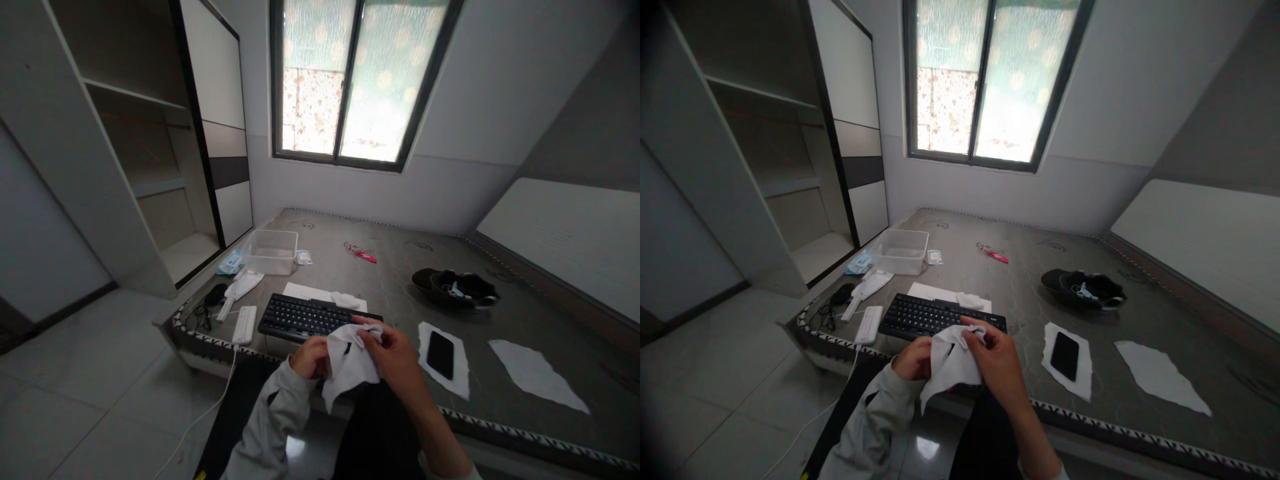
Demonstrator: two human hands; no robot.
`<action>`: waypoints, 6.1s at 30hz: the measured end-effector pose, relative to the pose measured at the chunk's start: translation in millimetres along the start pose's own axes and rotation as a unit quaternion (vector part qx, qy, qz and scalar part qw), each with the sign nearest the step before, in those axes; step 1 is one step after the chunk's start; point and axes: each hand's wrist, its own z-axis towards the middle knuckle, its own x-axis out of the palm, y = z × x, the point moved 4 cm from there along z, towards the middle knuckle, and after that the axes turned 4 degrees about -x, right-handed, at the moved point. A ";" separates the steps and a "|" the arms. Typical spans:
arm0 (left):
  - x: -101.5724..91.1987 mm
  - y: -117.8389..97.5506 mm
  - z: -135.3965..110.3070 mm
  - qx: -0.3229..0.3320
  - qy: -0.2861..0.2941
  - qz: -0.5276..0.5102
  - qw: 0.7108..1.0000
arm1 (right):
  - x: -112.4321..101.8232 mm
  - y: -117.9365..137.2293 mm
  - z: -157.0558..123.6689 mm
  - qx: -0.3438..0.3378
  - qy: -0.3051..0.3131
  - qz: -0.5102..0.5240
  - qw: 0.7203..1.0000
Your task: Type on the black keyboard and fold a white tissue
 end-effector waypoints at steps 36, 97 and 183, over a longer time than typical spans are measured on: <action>5.1 -12.8 -10.0 0.140 -0.019 -0.091 0.986 | -17.9 -20.8 4.4 0.033 -0.124 0.164 0.978; -56.4 32.1 43.2 0.045 -0.150 0.056 0.986 | 12.3 -120.8 3.6 0.143 -0.209 0.307 0.917; -197.7 36.4 61.5 0.001 -0.424 0.393 0.816 | 121.4 -155.9 41.0 -0.133 0.048 -0.513 0.847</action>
